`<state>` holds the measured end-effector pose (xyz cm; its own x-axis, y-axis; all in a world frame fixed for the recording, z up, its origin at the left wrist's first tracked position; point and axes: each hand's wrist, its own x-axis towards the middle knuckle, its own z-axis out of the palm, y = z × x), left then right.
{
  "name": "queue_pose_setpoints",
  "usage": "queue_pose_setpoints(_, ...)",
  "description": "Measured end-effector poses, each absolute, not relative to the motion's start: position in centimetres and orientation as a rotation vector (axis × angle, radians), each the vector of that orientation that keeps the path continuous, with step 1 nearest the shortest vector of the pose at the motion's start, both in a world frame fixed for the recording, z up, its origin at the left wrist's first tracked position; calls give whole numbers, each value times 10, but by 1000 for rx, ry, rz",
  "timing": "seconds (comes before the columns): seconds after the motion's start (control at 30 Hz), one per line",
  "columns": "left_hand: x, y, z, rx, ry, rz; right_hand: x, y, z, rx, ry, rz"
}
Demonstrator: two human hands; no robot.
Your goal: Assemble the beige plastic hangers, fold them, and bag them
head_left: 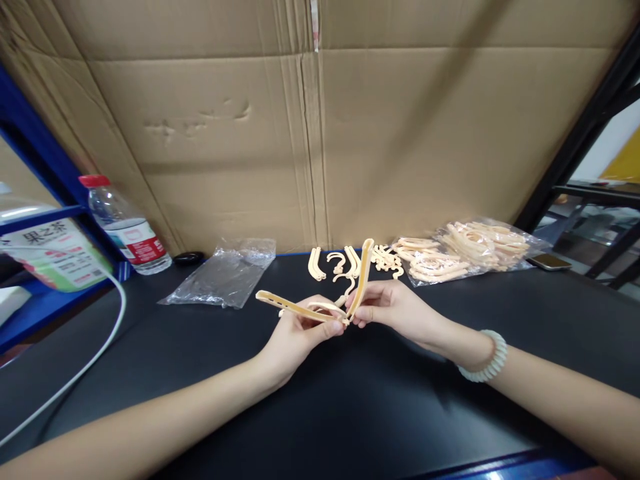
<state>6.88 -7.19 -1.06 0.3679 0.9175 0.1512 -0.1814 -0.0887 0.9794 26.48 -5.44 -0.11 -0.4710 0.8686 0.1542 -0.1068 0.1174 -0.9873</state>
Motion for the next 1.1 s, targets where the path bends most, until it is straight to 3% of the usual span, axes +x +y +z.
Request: queue_pose_setpoints(1.1,70,-76,-9,1208,742,1150,252,-72,-7,-810,-1626,1247)
